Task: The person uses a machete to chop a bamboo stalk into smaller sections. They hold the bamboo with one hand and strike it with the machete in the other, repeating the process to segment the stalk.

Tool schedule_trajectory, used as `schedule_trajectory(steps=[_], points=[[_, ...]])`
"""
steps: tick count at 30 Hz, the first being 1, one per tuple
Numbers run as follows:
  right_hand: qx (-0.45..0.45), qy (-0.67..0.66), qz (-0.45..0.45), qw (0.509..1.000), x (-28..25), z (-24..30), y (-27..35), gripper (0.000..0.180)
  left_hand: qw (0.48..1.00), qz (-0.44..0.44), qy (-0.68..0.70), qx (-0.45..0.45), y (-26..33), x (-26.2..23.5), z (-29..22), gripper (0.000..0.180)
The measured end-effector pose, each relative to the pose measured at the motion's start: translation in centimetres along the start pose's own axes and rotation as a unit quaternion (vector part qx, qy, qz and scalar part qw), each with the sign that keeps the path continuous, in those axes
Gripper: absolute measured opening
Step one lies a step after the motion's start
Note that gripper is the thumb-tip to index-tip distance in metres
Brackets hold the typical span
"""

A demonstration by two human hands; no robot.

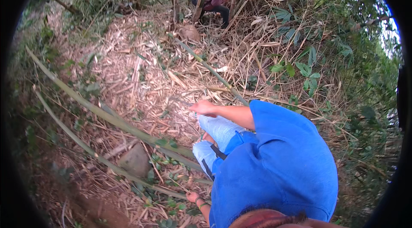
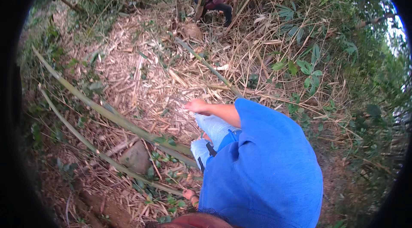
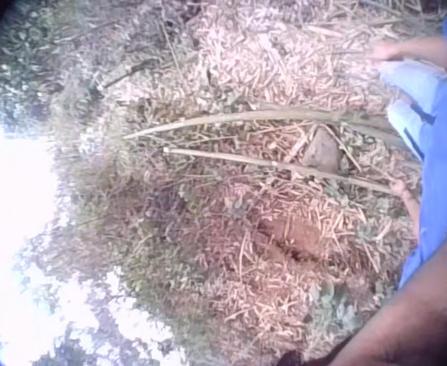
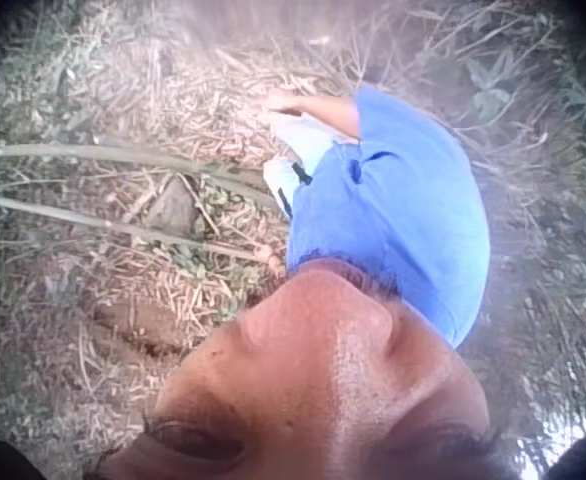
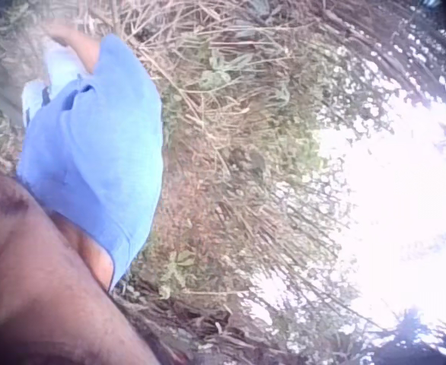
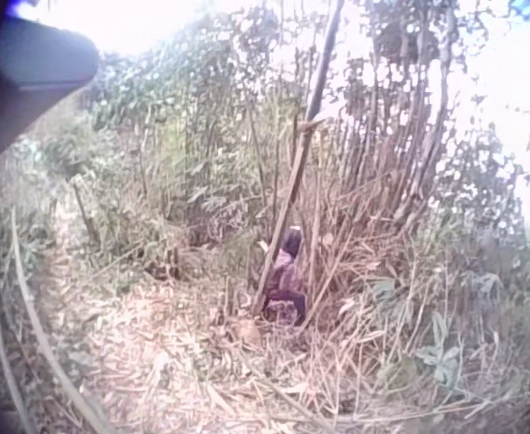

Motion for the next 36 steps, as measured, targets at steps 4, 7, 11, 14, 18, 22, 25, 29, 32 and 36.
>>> schedule_trajectory(steps=[4, 7, 11, 14, 18, 22, 25, 29, 32, 36], points=[[0.095, 0.131, -0.040, 0.986, -7.7, -12.6, 2.3, 0.058, 0.985, 0.002, 0.100, -0.139, -0.3, -1.9, -1.1, 0.023], [0.222, 0.086, -0.124, 0.963, -13.1, -20.7, 6.5, 0.038, 0.995, -0.003, 0.050, -0.082, -1.3, -3.1, -1.7, 0.020], [0.225, 0.134, -0.189, 0.946, -15.9, -32.1, 10.9, 0.033, 1.000, 0.026, -0.013, -0.002, -2.8, -2.6, -8.6, 0.018], [0.143, 0.030, -0.227, 0.963, -17.1, -30.6, 15.9, 0.031, 0.996, 0.049, -0.052, 0.054, -4.0, -0.8, -13.1, 0.017], [0.447, -0.223, -0.250, 0.829, -17.2, -30.9, 19.0, 0.028, 0.987, 0.069, -0.090, 0.117, -5.4, 1.3, -19.0, 0.016], [0.410, -0.249, -0.265, 0.837, -16.9, -26.3, 19.2, 0.036, 0.976, 0.061, -0.106, 0.180, -7.9, 1.6, -25.0, 0.014], [0.383, -0.238, -0.291, 0.844, -15.6, -24.9, 18.4, 0.053, 0.970, 0.051, -0.088, 0.222, -10.9, 1.2, -30.3, 0.014], [0.356, -0.181, -0.342, 0.851, -11.5, -27.1, 19.8, 0.059, 0.957, 0.054, -0.061, 0.278, -11.4, 0.3, -40.6, 0.012], [0.448, -0.230, -0.282, 0.816, -4.3, -36.3, 24.7, 0.053, 0.937, 0.159, -0.070, 0.302, -8.2, 7.3, -47.5, 0.012], [0.437, -0.264, -0.250, 0.823, -2.8, -30.4, 24.5, 0.040, 0.961, 0.171, 0.080, 0.203, -10.7, 2.2, -47.4, 0.019]])
Point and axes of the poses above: each hand's wrist, its own y-axis away from the middle knuckle, its own x-axis out of the palm, z = x × y, the point moved 10 cm from there along -y, towards the middle knuckle, and after that the axes turned 10 degrees about -z, right-handed, at the moved point
